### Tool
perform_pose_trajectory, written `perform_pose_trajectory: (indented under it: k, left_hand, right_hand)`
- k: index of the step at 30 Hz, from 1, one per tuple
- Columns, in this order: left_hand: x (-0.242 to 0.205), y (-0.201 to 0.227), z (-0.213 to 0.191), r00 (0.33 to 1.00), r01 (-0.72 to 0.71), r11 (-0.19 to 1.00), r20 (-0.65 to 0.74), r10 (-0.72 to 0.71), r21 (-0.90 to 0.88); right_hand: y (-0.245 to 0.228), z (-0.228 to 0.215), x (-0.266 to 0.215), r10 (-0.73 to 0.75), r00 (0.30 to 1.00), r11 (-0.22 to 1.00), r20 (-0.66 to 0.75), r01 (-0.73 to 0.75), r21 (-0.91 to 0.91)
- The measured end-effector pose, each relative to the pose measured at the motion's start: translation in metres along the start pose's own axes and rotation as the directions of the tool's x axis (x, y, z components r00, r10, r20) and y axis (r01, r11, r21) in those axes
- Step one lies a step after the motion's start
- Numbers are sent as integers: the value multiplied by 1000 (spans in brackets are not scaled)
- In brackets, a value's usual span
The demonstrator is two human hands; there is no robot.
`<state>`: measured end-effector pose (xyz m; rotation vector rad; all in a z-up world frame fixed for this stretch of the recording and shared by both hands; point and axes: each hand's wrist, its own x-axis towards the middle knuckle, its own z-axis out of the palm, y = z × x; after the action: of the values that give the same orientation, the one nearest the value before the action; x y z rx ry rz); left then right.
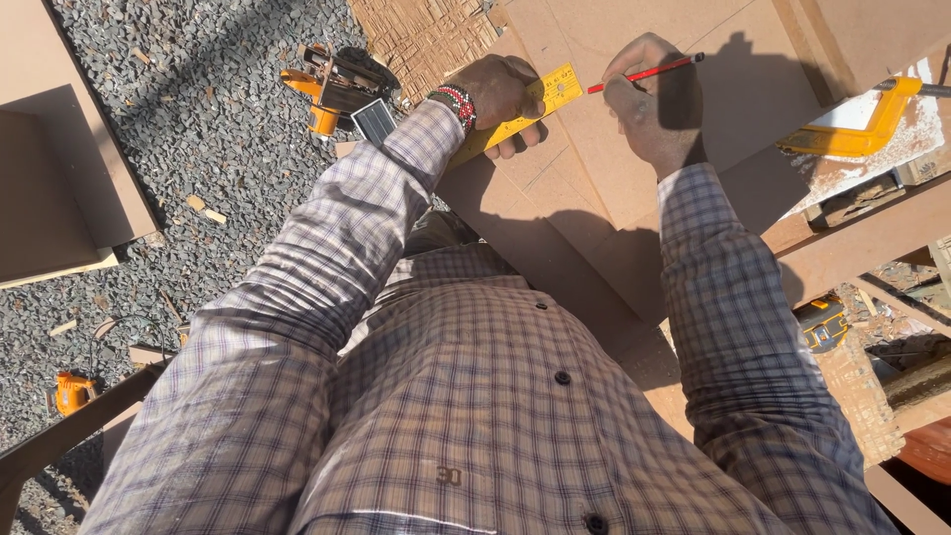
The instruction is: The person marks lines on a wood panel using a pencil and a yellow square tool.
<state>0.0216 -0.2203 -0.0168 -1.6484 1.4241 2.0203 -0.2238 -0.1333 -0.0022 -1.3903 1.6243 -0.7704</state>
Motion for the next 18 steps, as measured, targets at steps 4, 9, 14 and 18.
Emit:
perform_pose_trajectory:
  k: [4, 9, 14, 18]
  left_hand:
    - [-11, 6, 4, 999, 15, 997, 31, -13, -76]
    - [-7, 5, 2, 999, 4, 1000, 40, -3, -29]
    - [-7, -1, -12, 999, -6, 998, 44, 9, -69]
    - [9, -10, -64, 999, -41, 958, -36, 32, -284]
  right_hand:
    - [2, 0, 0, 22, 1000, 1000, 6, -22, 11]
    - [-7, -3, 4, 66, 998, 997, 17, -65, -37]
    - [27, 3, 22, 125, 991, 899, -48, -93, 429]
    - [33, 11, 38, 98, 993, 877, -68, -54, 478]
